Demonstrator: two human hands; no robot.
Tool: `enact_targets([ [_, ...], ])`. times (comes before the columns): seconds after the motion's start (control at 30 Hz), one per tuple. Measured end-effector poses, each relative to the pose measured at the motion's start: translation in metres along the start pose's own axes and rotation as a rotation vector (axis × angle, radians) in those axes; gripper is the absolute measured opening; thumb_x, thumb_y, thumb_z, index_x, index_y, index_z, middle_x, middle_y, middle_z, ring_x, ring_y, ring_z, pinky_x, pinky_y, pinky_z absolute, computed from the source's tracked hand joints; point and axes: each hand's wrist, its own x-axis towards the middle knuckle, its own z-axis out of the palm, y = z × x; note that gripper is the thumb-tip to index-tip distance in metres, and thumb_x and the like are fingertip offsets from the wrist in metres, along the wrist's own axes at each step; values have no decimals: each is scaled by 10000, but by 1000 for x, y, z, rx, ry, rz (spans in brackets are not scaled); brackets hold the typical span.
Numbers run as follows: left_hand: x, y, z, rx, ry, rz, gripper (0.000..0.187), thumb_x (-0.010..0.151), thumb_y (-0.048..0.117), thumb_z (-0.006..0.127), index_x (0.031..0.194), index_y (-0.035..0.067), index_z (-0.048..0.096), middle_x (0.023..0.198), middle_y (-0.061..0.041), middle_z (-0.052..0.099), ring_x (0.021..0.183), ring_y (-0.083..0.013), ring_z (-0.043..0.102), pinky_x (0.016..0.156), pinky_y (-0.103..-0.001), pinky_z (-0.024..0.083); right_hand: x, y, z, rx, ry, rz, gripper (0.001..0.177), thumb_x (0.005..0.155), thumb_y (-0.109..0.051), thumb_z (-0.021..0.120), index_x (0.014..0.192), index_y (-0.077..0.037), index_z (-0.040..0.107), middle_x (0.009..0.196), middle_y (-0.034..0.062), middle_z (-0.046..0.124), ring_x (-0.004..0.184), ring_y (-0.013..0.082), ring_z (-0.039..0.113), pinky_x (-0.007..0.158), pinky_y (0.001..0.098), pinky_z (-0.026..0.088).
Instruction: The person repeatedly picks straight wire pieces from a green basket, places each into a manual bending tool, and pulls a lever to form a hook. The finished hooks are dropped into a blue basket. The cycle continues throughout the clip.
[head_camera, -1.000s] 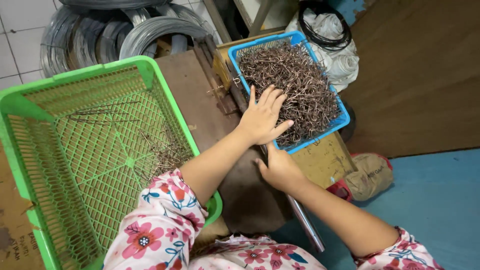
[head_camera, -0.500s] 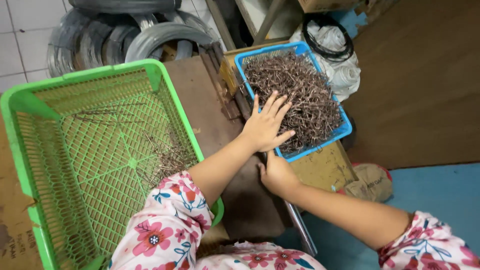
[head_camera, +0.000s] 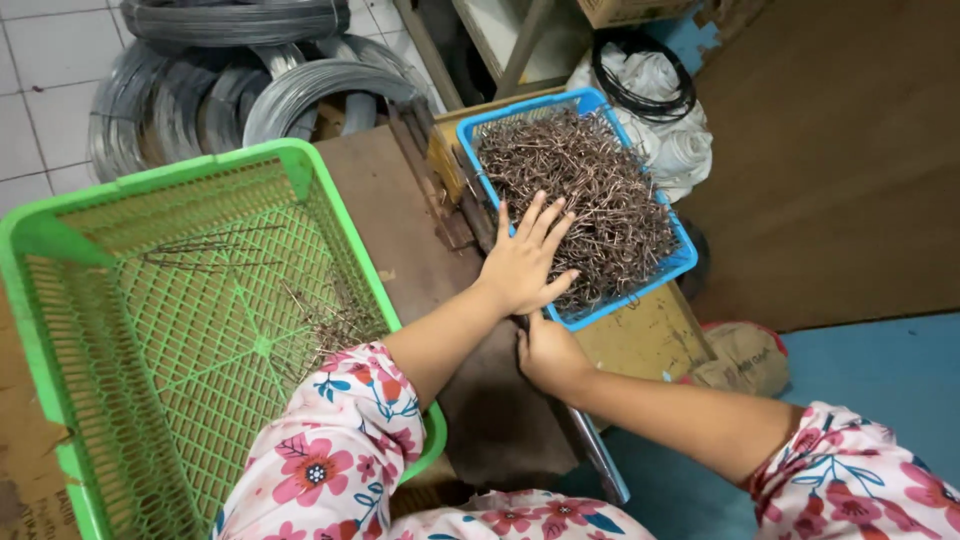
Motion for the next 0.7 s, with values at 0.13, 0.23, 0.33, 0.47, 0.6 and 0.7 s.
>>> enact_targets([
  [0.13, 0, 1, 2, -26, -2, -8, 924, 978, 666, 535, 1711, 136, 341, 1796, -149, 258, 1701, -376, 67, 1283, -777, -26, -2, 4, 2, 2, -2, 11, 308, 1020, -248, 553, 1205, -2, 581, 837, 238, 794, 879, 451, 806, 676, 568, 640],
  [0.23, 2, -4, 4, -6, 20, 6, 942, 970, 681, 560, 1710, 146, 325, 1783, -139, 275, 1700, -370, 89, 1288, -773, -4, -1, -1, -6, 24, -9, 30, 351, 1033, -286, 546, 1245, -7, 564, 855, 231, 793, 903, 433, 806, 703, 562, 640],
  [0.33, 1, -3, 8, -2, -3, -4, 935, 973, 693, 531, 1711, 158, 324, 1780, -129, 276, 1700, -360, 76, 1286, -773, -20, -5, -2, -9, 80, -25, 40, 378, 1029, -290, 549, 1264, 7, 564, 901, 244, 800, 944, 460, 796, 746, 579, 635],
  [0.47, 2, -4, 8, -22, -28, -10, 919, 979, 658, 558, 1709, 155, 316, 1778, -136, 260, 1694, -378, 54, 1292, -763, -14, -6, -3, -14, 95, -20, 9, 442, 1024, -242, 566, 1358, 45, 521, 959, 304, 789, 972, 506, 778, 779, 631, 620],
  [0.6, -2, -8, 20, -21, 25, -36, 874, 968, 496, 683, 1671, 137, 307, 1748, -148, 243, 1677, -412, 67, 1304, -749, -6, -8, -7, -19, 152, -35, 32, 504, 1023, -228, 557, 1447, 28, 471, 1024, 313, 786, 1033, 512, 764, 838, 640, 614],
  [0.7, -8, -15, 14, -156, 81, -262, 730, 898, 343, 721, 1524, 170, 386, 1550, -108, 311, 1539, -400, 217, 1257, -769, 97, -16, -19, -43, 223, -87, 33, 536, 1031, -182, 560, 1498, 49, 437, 1105, 377, 756, 1107, 544, 732, 918, 682, 586],
])
